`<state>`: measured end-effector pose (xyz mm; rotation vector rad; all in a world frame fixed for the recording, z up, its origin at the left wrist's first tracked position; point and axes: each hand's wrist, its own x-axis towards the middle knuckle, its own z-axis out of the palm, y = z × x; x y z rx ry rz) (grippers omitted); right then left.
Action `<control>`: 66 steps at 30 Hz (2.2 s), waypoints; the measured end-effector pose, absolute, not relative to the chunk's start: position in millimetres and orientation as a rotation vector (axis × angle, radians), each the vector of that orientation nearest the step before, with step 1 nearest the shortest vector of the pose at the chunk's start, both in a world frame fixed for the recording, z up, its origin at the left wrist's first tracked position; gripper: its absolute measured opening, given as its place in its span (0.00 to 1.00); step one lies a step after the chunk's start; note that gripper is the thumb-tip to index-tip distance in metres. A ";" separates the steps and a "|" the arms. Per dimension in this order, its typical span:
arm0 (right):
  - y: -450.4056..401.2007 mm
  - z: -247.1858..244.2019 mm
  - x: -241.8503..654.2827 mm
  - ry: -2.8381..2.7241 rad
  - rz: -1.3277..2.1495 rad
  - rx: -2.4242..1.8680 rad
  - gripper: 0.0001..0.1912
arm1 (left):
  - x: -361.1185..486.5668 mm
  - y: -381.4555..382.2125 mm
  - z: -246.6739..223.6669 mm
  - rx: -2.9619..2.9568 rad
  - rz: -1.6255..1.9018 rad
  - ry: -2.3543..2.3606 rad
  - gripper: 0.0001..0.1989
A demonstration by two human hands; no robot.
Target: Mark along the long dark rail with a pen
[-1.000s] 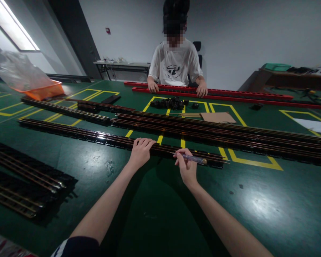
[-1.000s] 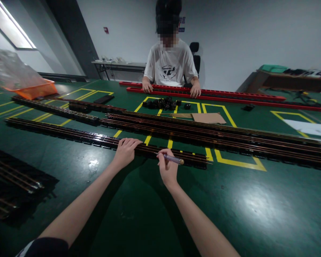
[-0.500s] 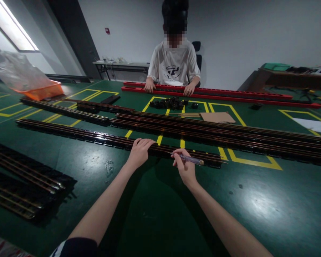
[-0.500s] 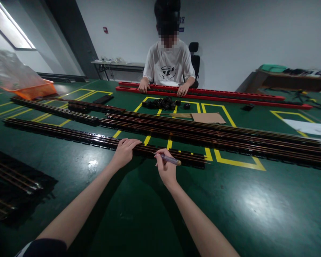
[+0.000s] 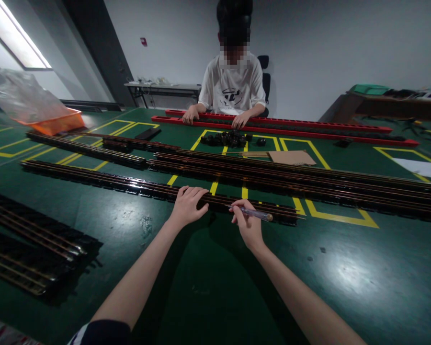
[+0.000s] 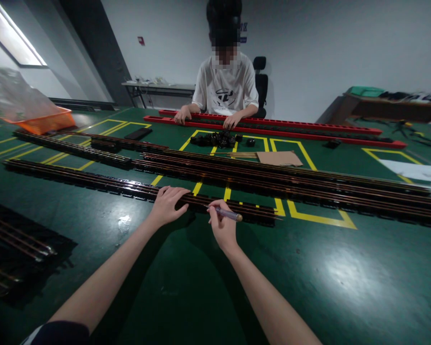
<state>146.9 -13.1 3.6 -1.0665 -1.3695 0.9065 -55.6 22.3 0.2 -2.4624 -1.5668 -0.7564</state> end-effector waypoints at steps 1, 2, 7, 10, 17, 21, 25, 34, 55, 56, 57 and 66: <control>-13.0 3.7 146.8 -1.368 0.907 -1.066 0.06 | -55.6 22.4 0.0 -2.459 -0.757 -1.561 0.17; -13.0 3.8 146.7 -1.366 0.908 -1.068 0.06 | -55.6 22.6 -0.5 -2.455 -0.758 -1.557 0.17; -12.9 3.7 146.7 -1.359 0.920 -1.077 0.07 | -56.5 24.8 -4.1 -2.430 -0.754 -1.548 0.16; -12.9 3.2 146.9 -1.352 0.920 -1.074 0.07 | -55.6 25.8 -5.2 -2.405 -0.745 -1.554 0.15; -12.7 2.5 145.8 -1.359 0.900 -1.077 0.07 | -51.5 23.6 -2.8 -2.377 -0.699 -1.574 0.15; -12.7 2.8 145.4 -1.367 0.876 -1.073 0.06 | -51.0 22.4 -1.9 -2.382 -0.727 -1.576 0.14; -13.1 4.0 145.5 -1.366 0.871 -1.084 0.06 | -51.7 22.0 -1.4 -2.384 -0.748 -1.568 0.15; -12.0 1.7 143.7 -1.346 0.870 -1.079 0.07 | -52.6 22.8 -3.2 -2.368 -0.724 -1.547 0.16; -14.5 4.1 145.5 -1.308 0.792 -1.112 0.08 | -54.8 22.1 -3.6 -2.367 -0.729 -1.551 0.21; -14.3 3.9 145.5 -1.307 0.792 -1.113 0.08 | -54.8 22.2 -3.4 -2.368 -0.730 -1.550 0.21; -14.1 3.7 145.5 -1.311 0.801 -1.111 0.07 | -54.8 22.2 -3.3 -2.368 -0.732 -1.549 0.21; -11.9 1.6 144.5 -1.358 0.862 -1.079 0.07 | -53.8 22.1 -3.2 -2.354 -0.714 -1.544 0.20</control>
